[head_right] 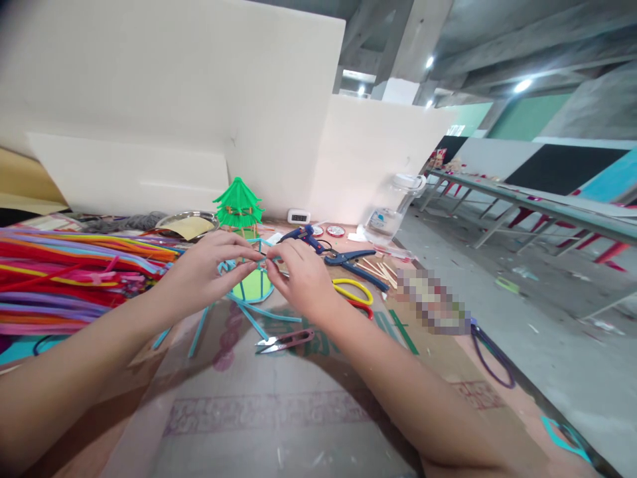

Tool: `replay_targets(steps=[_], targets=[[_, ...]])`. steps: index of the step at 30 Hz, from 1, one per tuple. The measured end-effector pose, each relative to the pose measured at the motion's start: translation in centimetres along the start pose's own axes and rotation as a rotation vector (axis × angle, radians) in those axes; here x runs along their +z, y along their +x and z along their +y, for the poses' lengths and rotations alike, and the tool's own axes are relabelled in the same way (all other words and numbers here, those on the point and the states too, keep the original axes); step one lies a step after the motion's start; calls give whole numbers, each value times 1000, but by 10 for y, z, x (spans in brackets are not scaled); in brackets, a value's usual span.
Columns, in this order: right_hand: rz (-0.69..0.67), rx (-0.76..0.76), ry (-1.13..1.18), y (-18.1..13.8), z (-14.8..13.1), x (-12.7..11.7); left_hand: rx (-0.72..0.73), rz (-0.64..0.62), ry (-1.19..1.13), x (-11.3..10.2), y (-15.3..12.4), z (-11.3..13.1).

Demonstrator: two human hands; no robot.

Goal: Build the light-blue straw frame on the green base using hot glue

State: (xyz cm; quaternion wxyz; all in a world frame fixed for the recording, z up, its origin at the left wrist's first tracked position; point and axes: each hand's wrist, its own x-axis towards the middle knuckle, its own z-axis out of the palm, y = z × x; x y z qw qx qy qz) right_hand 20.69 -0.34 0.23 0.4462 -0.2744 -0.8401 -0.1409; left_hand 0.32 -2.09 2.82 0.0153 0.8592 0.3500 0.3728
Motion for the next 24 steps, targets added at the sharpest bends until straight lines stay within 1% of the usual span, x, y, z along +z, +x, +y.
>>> replay_targets(steps=[4,8,10,13,17,19,22,24], targets=[[15,-4,-23,0,-1,0,-87,-40,-137,-1,0,4],[39,-16,-32,0,1,-2,-128,-106,-277,-1,0,8],[40,-14,-55,0,2,-3,-145,-114,-326,-1,0,10],[24,-17,-74,1,2,-5,-176,-92,-352,-1,1,12],[-2,-44,-81,3,-3,-8,-284,-32,-357,-1,2,12],[-21,-49,-80,3,-8,-9,-333,-47,-361,0,3,11],[-40,-58,-34,7,-13,-13,-354,-88,-378,0,3,10],[-27,-32,14,13,-11,-21,-362,-70,-388,-1,3,8]])
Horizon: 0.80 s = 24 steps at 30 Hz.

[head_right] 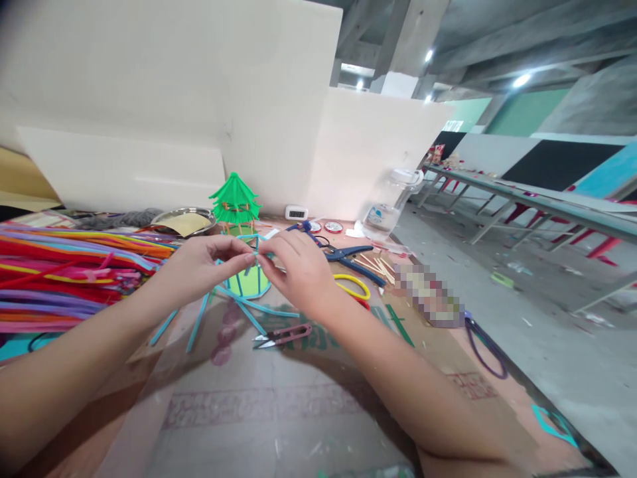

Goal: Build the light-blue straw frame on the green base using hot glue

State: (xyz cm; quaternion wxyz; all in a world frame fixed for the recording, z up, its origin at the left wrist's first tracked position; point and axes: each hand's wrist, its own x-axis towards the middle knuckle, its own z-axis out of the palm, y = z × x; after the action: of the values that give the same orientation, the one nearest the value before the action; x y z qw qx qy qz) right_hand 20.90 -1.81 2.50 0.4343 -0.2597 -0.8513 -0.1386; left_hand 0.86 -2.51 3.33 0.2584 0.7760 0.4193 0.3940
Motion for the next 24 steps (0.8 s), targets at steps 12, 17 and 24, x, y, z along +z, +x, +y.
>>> replay_targets(steps=[12,17,24], targets=[[-744,470,-173,-58,78,-44,-82,61,-232,-31,9,-6],[-1035,557,-211,-81,75,-51,-153,50,-509,-27,9,-2],[-906,533,-91,-92,93,-44,-210,87,-650,-25,10,-4]])
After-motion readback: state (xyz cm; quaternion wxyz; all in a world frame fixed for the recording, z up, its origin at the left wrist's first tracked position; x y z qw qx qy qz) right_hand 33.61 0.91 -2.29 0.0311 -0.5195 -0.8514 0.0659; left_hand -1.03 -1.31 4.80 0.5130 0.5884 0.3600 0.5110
